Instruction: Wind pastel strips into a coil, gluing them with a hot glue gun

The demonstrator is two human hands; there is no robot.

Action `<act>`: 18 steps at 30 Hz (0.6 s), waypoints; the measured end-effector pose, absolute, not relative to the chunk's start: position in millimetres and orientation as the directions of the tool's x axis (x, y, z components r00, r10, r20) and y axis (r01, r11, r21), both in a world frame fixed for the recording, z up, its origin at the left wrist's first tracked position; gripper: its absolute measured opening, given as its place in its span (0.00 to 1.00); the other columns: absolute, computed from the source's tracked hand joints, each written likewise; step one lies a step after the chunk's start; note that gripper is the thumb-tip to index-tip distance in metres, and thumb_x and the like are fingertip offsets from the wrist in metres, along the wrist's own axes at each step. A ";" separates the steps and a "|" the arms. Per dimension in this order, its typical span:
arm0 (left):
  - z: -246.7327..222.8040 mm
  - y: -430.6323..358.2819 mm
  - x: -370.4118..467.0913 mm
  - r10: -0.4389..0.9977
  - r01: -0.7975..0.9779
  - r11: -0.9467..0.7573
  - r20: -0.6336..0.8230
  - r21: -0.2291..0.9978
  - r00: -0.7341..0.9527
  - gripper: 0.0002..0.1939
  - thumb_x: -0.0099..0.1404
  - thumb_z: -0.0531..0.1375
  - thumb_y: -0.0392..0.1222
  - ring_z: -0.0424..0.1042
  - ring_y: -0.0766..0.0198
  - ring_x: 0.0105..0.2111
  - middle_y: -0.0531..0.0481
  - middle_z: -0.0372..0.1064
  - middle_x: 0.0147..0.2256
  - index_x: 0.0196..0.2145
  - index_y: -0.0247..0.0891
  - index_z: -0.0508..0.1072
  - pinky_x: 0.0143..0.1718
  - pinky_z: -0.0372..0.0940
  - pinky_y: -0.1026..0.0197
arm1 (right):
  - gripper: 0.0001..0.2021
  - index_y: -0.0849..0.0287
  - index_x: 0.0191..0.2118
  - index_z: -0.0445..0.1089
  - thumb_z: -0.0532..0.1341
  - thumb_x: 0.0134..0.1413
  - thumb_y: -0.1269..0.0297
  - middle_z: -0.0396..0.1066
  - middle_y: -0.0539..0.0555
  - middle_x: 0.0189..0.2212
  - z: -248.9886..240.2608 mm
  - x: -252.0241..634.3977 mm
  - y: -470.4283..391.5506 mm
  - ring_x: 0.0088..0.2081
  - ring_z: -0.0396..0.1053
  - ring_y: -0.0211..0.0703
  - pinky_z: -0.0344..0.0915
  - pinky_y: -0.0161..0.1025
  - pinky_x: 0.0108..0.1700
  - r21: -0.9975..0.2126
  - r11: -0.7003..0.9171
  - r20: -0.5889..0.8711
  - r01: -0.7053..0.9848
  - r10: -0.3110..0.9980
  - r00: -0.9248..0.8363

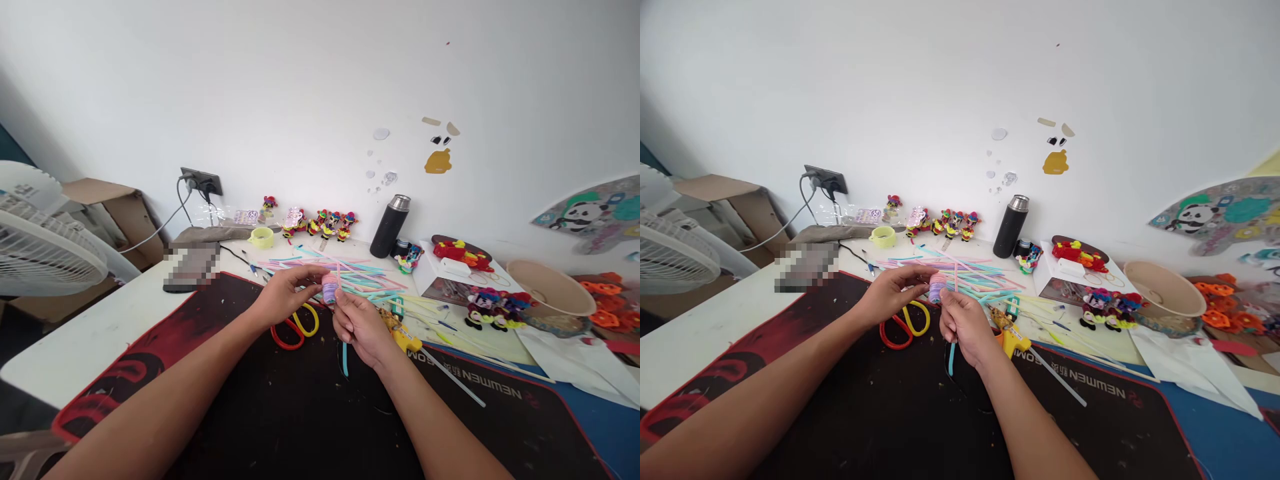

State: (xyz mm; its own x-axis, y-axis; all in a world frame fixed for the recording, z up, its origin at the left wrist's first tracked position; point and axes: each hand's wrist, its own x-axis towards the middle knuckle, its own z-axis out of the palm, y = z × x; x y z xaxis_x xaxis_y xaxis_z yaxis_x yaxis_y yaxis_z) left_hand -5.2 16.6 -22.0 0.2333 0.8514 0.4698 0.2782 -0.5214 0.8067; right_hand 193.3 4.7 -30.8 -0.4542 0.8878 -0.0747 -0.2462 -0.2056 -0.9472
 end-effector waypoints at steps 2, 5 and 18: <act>-22.8 16.6 -5.3 0.845 0.276 -0.534 0.488 0.800 0.219 0.15 0.68 0.63 0.39 0.81 0.57 0.44 0.42 0.81 0.48 0.52 0.37 0.78 0.47 0.78 0.55 | 0.27 0.56 0.26 0.58 0.68 0.57 0.40 0.50 0.39 0.13 -29.1 193.8 3.9 0.13 0.50 0.29 0.42 0.33 0.19 -0.938 -0.226 -0.080 -0.264 0.880 -0.468; -24.1 17.0 -5.8 0.835 0.290 -0.550 0.508 0.783 0.210 0.14 0.69 0.63 0.40 0.81 0.58 0.44 0.44 0.81 0.47 0.51 0.38 0.78 0.49 0.77 0.54 | 0.27 0.57 0.27 0.58 0.70 0.55 0.42 0.50 0.38 0.13 -26.7 193.8 2.3 0.14 0.49 0.28 0.42 0.32 0.19 -0.922 -0.259 -0.097 -0.289 0.874 -0.477; -23.8 17.2 -6.0 0.765 0.369 -0.638 0.609 0.676 0.208 0.14 0.70 0.62 0.38 0.81 0.58 0.46 0.45 0.81 0.48 0.52 0.38 0.79 0.51 0.75 0.57 | 0.26 0.58 0.28 0.65 0.71 0.53 0.40 0.49 0.38 0.12 -26.7 194.1 2.3 0.14 0.47 0.28 0.44 0.31 0.19 -0.889 -0.312 -0.106 -0.334 0.851 -0.515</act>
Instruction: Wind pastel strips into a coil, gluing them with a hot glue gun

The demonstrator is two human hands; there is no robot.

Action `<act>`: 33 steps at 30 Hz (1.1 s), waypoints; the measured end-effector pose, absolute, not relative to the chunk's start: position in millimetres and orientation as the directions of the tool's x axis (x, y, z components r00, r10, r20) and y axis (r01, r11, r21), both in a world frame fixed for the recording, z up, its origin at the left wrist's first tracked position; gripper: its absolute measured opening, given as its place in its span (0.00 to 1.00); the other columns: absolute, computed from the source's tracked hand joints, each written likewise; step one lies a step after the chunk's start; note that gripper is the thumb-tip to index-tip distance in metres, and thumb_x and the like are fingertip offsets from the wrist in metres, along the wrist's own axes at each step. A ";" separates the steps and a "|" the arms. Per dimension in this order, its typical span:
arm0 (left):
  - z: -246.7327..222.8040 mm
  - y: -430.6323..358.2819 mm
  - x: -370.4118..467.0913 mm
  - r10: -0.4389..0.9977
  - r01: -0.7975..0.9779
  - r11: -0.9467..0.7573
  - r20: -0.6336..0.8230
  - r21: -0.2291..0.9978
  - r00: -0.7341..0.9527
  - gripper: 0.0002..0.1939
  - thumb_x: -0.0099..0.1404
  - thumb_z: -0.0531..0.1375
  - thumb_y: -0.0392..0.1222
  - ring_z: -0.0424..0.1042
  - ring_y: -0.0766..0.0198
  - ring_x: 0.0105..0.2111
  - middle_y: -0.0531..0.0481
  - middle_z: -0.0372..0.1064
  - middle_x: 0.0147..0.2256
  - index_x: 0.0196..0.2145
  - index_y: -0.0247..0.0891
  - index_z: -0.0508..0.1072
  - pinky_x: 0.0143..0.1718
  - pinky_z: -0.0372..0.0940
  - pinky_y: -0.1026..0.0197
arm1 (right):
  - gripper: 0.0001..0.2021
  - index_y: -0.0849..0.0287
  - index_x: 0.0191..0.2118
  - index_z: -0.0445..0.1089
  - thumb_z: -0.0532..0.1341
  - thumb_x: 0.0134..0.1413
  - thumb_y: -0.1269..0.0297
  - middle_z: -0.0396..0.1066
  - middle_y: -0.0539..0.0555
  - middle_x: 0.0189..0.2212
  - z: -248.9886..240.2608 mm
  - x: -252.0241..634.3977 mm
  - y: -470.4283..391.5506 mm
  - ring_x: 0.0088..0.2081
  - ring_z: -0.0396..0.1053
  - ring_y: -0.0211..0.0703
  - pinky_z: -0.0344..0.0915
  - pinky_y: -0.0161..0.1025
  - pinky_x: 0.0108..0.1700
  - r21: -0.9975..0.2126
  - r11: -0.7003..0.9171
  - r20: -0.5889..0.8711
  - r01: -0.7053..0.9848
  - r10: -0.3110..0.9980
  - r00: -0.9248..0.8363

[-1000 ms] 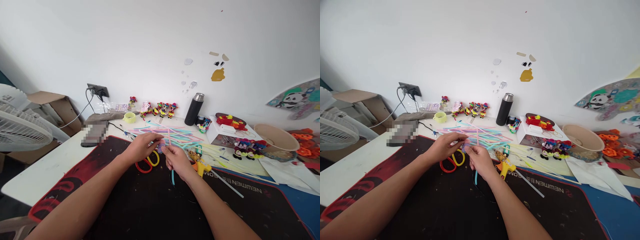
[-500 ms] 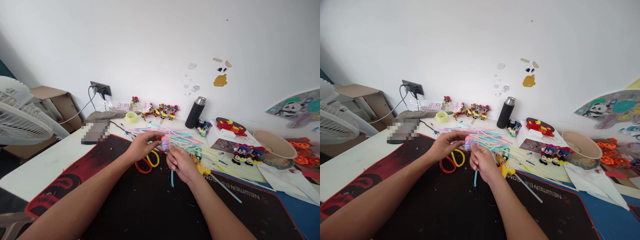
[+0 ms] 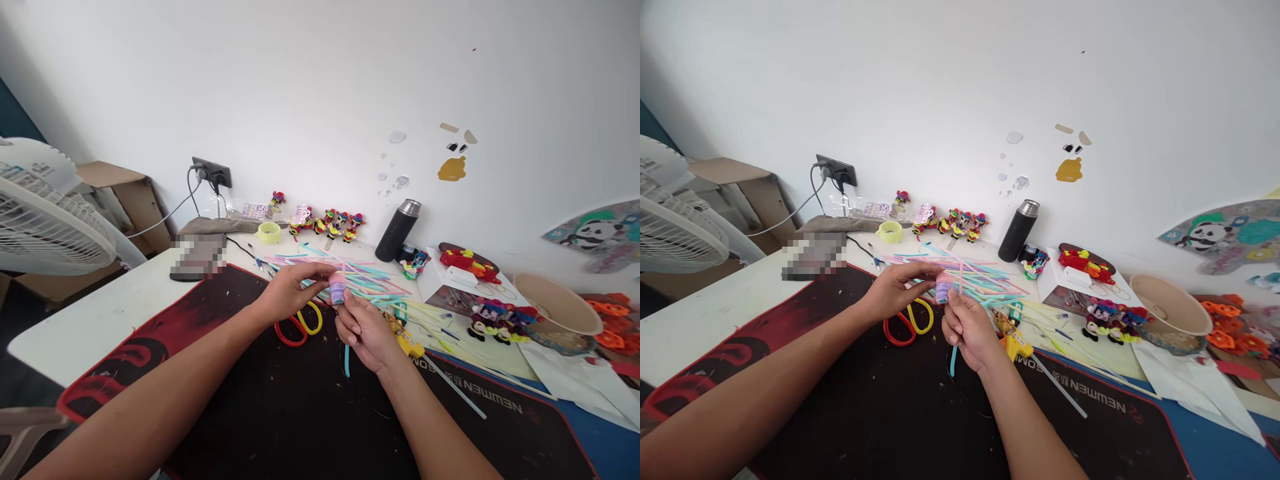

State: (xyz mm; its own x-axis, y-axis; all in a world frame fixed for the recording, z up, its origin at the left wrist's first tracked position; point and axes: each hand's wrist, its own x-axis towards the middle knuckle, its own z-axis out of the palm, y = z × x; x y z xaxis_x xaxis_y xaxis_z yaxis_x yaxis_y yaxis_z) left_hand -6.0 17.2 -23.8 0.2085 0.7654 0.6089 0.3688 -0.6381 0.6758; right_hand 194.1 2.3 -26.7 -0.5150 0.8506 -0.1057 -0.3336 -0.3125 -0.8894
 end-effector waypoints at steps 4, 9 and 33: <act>-24.3 16.0 -5.7 0.772 0.381 -0.629 0.604 0.678 0.200 0.14 0.70 0.62 0.38 0.81 0.58 0.46 0.45 0.81 0.48 0.52 0.38 0.79 0.50 0.76 0.56 | 0.25 0.59 0.31 0.69 0.70 0.54 0.40 0.48 0.38 0.12 -26.5 193.6 1.7 0.14 0.46 0.28 0.44 0.31 0.19 -0.888 -0.321 -0.111 -0.329 0.845 -0.524; -23.9 15.2 -4.8 0.786 0.366 -0.614 0.584 0.699 0.203 0.15 0.70 0.62 0.38 0.81 0.58 0.46 0.45 0.80 0.49 0.53 0.39 0.78 0.52 0.76 0.55 | 0.24 0.60 0.32 0.70 0.71 0.54 0.42 0.48 0.38 0.12 -26.3 193.2 1.9 0.14 0.46 0.28 0.43 0.32 0.19 -0.886 -0.329 -0.115 -0.327 0.839 -0.532; -24.0 14.0 -4.1 0.753 0.402 -0.650 0.617 0.645 0.228 0.22 0.68 0.61 0.31 0.80 0.61 0.45 0.46 0.80 0.46 0.58 0.40 0.73 0.48 0.74 0.60 | 0.26 0.57 0.26 0.59 0.73 0.53 0.46 0.50 0.38 0.12 -24.7 192.2 -0.1 0.14 0.47 0.28 0.42 0.33 0.19 -0.851 -0.364 -0.124 -0.378 0.839 -0.530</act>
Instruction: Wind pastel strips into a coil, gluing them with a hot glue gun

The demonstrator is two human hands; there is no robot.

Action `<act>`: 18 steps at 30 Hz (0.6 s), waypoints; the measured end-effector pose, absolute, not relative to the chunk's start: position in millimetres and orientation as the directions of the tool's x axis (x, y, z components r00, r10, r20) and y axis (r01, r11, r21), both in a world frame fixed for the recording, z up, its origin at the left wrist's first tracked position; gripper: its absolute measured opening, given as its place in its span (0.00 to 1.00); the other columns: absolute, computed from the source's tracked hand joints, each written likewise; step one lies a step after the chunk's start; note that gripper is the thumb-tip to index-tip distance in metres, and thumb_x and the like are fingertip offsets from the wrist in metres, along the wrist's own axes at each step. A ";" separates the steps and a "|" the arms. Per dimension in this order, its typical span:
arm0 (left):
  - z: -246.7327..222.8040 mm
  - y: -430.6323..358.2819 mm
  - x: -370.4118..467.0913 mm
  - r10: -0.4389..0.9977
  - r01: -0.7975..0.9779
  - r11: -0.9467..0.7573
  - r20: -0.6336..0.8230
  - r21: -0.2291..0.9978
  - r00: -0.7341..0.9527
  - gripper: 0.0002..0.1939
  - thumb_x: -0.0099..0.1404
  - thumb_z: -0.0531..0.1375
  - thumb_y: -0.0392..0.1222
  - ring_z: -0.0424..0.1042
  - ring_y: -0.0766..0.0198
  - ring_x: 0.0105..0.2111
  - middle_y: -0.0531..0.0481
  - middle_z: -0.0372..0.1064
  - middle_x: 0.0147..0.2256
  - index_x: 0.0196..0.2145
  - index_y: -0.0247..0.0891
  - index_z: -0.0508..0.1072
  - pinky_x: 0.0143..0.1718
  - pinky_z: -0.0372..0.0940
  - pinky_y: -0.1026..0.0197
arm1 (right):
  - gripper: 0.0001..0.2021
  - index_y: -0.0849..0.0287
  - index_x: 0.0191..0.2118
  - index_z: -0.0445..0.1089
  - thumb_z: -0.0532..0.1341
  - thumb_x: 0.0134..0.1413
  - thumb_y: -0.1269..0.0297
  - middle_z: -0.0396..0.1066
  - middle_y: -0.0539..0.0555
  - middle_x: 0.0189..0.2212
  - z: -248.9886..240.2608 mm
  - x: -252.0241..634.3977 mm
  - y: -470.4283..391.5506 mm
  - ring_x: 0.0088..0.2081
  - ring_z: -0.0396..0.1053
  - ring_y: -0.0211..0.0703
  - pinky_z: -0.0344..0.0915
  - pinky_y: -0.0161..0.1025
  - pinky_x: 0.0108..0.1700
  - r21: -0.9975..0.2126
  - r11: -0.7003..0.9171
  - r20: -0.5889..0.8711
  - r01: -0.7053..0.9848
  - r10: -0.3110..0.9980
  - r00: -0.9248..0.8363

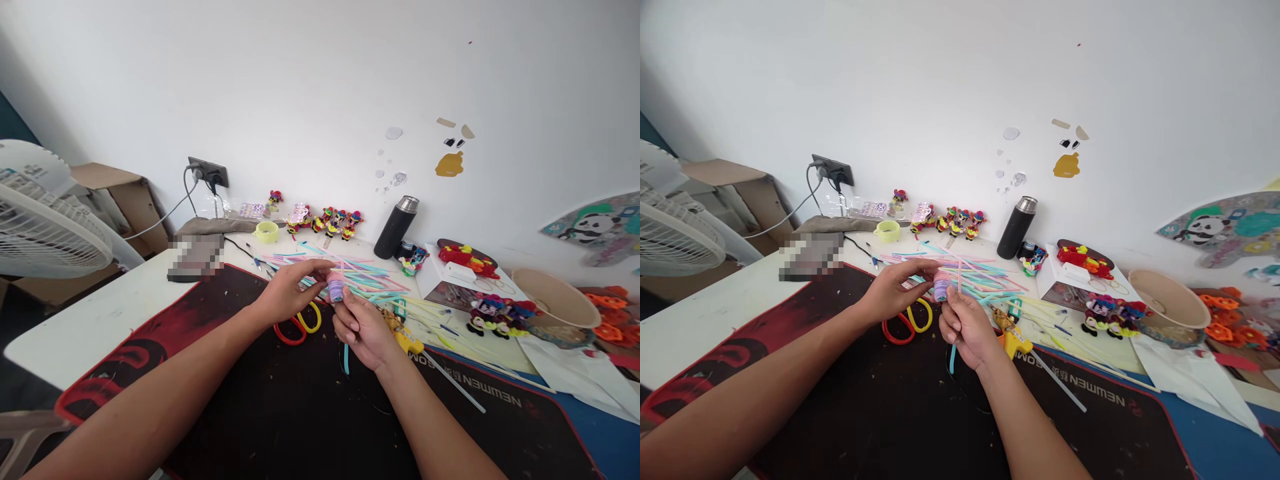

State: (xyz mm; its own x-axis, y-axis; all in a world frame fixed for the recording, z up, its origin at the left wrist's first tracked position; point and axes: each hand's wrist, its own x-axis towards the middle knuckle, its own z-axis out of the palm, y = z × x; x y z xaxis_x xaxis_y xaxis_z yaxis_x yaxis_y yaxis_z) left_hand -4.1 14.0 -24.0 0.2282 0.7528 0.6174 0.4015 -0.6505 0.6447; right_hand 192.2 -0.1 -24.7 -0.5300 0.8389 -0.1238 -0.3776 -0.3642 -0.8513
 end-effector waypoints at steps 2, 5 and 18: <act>-24.8 14.1 -3.8 0.748 0.401 -0.657 0.619 0.638 0.240 0.23 0.68 0.60 0.32 0.79 0.61 0.46 0.45 0.79 0.48 0.59 0.41 0.73 0.49 0.73 0.59 | 0.27 0.57 0.25 0.57 0.73 0.53 0.46 0.50 0.38 0.12 -24.1 191.9 -0.1 0.14 0.47 0.28 0.42 0.33 0.19 -0.852 -0.363 -0.123 -0.377 0.839 -0.530; -24.9 13.5 -2.9 0.745 0.411 -0.660 0.617 0.629 0.252 0.24 0.68 0.60 0.32 0.78 0.60 0.47 0.45 0.79 0.50 0.61 0.41 0.71 0.51 0.73 0.58 | 0.28 0.57 0.24 0.56 0.73 0.53 0.45 0.50 0.38 0.13 -23.6 191.8 -0.4 0.14 0.47 0.28 0.42 0.33 0.20 -0.855 -0.362 -0.122 -0.372 0.836 -0.534; -22.2 12.0 -2.7 0.788 0.406 -0.613 0.563 0.678 0.249 0.25 0.68 0.58 0.33 0.78 0.61 0.45 0.47 0.78 0.47 0.62 0.43 0.70 0.50 0.73 0.57 | 0.28 0.56 0.26 0.57 0.72 0.52 0.43 0.48 0.38 0.13 -23.3 191.5 -0.3 0.14 0.47 0.29 0.42 0.33 0.19 -0.883 -0.331 -0.133 -0.333 0.857 -0.498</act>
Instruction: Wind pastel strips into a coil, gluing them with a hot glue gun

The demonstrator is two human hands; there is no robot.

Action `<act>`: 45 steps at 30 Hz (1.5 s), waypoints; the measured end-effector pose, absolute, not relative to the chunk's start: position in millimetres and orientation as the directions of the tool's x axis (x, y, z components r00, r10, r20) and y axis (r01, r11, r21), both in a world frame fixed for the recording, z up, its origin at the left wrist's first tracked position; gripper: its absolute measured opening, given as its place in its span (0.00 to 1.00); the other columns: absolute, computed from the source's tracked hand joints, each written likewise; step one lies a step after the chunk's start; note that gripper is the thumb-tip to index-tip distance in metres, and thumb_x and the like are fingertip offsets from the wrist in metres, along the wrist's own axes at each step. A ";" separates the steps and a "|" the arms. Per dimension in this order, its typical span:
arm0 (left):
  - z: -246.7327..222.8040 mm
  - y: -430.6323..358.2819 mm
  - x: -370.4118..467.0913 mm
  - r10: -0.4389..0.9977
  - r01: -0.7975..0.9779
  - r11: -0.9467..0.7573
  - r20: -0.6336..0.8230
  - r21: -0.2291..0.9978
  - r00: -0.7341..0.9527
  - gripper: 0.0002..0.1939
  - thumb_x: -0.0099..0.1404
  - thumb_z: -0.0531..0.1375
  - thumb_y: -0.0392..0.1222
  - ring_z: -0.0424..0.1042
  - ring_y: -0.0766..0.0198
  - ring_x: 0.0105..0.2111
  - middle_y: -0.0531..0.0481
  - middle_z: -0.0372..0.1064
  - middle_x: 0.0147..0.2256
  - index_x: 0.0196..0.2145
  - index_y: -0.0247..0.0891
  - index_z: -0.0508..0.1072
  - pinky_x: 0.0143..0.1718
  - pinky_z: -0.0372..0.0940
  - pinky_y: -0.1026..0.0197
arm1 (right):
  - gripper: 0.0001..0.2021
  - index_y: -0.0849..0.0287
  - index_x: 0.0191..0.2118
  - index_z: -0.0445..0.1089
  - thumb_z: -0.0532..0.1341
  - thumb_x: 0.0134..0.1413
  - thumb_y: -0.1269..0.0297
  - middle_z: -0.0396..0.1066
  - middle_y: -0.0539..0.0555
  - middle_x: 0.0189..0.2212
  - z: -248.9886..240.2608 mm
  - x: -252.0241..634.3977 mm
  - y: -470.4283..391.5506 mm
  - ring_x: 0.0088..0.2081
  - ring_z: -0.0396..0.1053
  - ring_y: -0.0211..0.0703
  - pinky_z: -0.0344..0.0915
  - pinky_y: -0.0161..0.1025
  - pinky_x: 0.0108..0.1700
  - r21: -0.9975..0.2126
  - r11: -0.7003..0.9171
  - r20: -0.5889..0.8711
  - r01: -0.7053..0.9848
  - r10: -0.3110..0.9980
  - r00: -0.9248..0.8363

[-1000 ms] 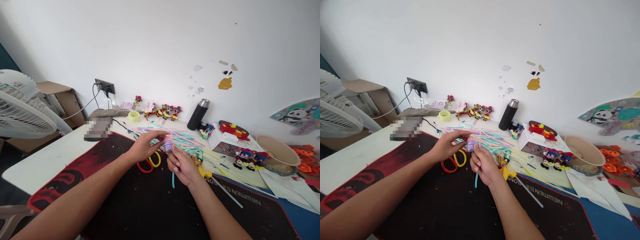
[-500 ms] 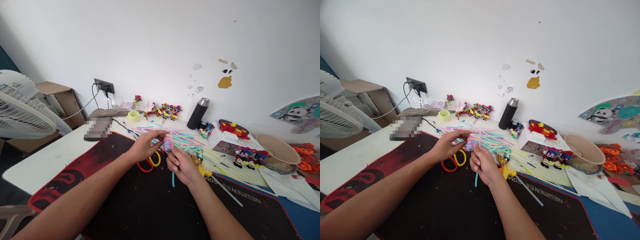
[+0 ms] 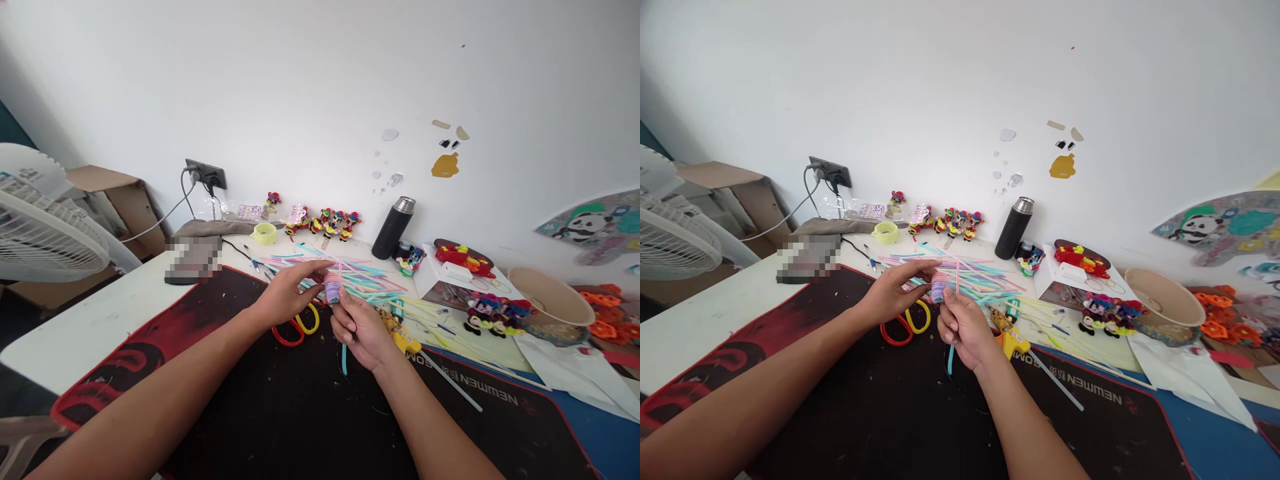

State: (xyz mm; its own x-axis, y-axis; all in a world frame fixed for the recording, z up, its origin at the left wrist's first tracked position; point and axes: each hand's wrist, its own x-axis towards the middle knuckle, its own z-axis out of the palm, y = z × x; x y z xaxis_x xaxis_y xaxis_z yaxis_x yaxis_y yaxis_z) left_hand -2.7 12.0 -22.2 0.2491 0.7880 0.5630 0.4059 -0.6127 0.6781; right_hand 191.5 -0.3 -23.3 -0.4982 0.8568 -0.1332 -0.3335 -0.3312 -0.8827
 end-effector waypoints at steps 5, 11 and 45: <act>-24.9 17.0 -3.1 0.841 0.340 -0.541 0.493 0.769 0.224 0.24 0.72 0.58 0.38 0.77 0.58 0.50 0.42 0.76 0.53 0.64 0.41 0.68 0.54 0.72 0.52 | 0.28 0.56 0.23 0.58 0.71 0.52 0.40 0.51 0.41 0.13 -29.0 190.8 4.2 0.14 0.53 0.31 0.41 0.34 0.18 -0.956 -0.211 -0.128 -0.202 0.924 -0.360; -19.8 16.2 -4.4 0.891 0.292 -0.439 0.371 0.850 0.261 0.24 0.69 0.65 0.51 0.77 0.56 0.46 0.41 0.76 0.51 0.60 0.41 0.73 0.47 0.74 0.53 | 0.26 0.56 0.26 0.66 0.67 0.55 0.37 0.53 0.41 0.13 -32.3 191.7 7.4 0.13 0.54 0.33 0.45 0.34 0.18 -0.995 -0.085 -0.068 -0.053 0.961 -0.266; -19.3 13.2 -2.2 0.871 0.223 -0.454 0.376 0.863 0.317 0.25 0.65 0.68 0.44 0.75 0.53 0.53 0.42 0.76 0.54 0.58 0.41 0.72 0.55 0.70 0.50 | 0.24 0.57 0.30 0.66 0.69 0.53 0.40 0.59 0.42 0.15 -29.7 190.4 5.9 0.14 0.55 0.31 0.44 0.31 0.15 -0.954 -0.205 -0.115 -0.219 0.924 -0.364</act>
State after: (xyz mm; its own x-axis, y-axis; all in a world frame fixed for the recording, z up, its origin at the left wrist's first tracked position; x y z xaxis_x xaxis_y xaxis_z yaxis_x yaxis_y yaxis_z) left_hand -2.2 13.2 -19.3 0.3173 0.8705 0.3762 0.2228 -0.4540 0.8627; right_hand 190.4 5.9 -29.7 -0.3637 0.9244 -0.1151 -0.2186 -0.2048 -0.9541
